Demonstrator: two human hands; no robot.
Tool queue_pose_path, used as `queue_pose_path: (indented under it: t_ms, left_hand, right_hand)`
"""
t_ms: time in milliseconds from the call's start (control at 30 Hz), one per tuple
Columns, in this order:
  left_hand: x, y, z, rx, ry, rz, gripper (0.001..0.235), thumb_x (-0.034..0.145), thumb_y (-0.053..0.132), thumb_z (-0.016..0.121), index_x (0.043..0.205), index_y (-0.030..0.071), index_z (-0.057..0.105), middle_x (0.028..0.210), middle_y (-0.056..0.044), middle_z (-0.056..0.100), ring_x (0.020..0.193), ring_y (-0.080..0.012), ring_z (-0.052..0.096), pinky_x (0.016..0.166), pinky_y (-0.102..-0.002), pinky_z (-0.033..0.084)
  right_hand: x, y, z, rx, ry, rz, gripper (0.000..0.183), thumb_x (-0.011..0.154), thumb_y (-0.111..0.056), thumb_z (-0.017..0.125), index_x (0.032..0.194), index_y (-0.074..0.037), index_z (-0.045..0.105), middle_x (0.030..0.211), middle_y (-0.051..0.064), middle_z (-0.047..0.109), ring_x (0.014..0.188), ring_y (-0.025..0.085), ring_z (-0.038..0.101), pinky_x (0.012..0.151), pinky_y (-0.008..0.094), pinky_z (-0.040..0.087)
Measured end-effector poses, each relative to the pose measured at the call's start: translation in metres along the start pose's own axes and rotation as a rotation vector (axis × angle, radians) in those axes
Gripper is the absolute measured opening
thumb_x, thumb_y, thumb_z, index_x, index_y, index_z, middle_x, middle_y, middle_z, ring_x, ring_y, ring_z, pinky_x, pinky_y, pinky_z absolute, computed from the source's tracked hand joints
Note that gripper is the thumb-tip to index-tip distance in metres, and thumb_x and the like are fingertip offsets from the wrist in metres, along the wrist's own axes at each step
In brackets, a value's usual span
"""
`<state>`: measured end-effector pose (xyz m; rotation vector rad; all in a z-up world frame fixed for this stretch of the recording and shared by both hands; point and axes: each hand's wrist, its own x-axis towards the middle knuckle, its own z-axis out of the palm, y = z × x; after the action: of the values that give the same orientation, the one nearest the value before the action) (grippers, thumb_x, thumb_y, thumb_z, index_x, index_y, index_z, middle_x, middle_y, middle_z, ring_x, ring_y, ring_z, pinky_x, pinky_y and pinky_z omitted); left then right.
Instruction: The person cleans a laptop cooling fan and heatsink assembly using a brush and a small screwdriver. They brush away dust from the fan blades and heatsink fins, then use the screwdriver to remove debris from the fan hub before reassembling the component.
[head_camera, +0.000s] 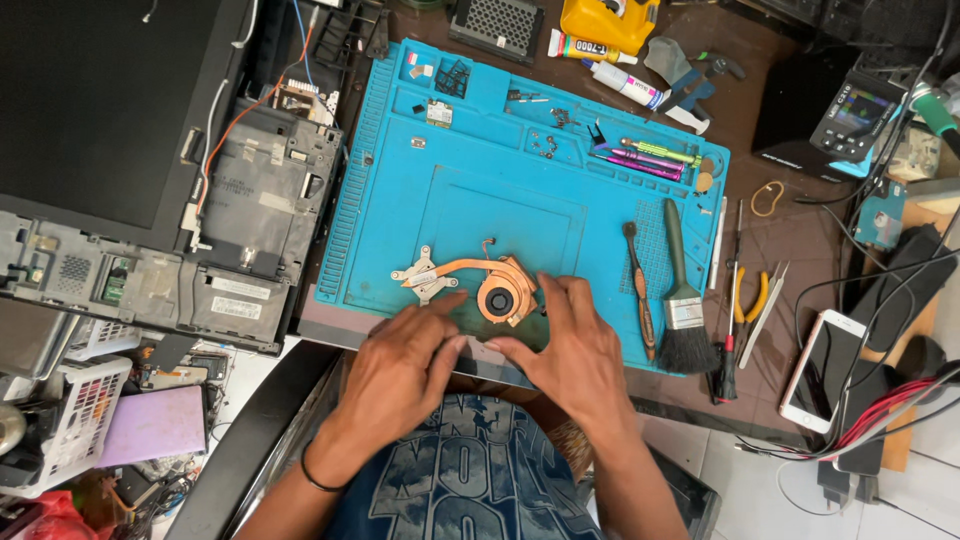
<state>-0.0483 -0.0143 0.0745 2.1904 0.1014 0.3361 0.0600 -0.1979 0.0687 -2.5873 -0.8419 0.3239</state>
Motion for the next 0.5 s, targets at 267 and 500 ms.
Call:
queue_pose_path:
  t_ms: [267, 500]
  left_hand:
    - [0.013, -0.026, 0.023, 0.280, 0.162, 0.114, 0.012, 0.097, 0.011, 0.062, 0.087, 0.004, 0.061, 0.139, -0.016, 0.062, 0.132, -0.0435, 0.050, 0.106, -0.058, 0.037]
    - [0.018, -0.051, 0.038, 0.149, 0.077, 0.134, 0.012, 0.095, 0.008, 0.063, 0.085, 0.002, 0.060, 0.125, -0.013, 0.061, 0.135, -0.0417, 0.051, 0.117, -0.063, 0.032]
  right_hand:
    - [-0.006, 0.007, 0.025, -0.036, 0.145, 0.082, 0.080, 0.078, -0.051, 0.088, 0.135, 0.000, 0.065, 0.106, 0.012, 0.062, 0.089, 0.042, 0.073, 0.071, 0.054, 0.062]
    - [-0.008, 0.021, 0.040, 0.051, 0.150, 0.128, 0.076, 0.076, -0.047, 0.090, 0.134, -0.004, 0.065, 0.102, 0.007, 0.061, 0.083, 0.038, 0.073, 0.070, 0.051, 0.061]
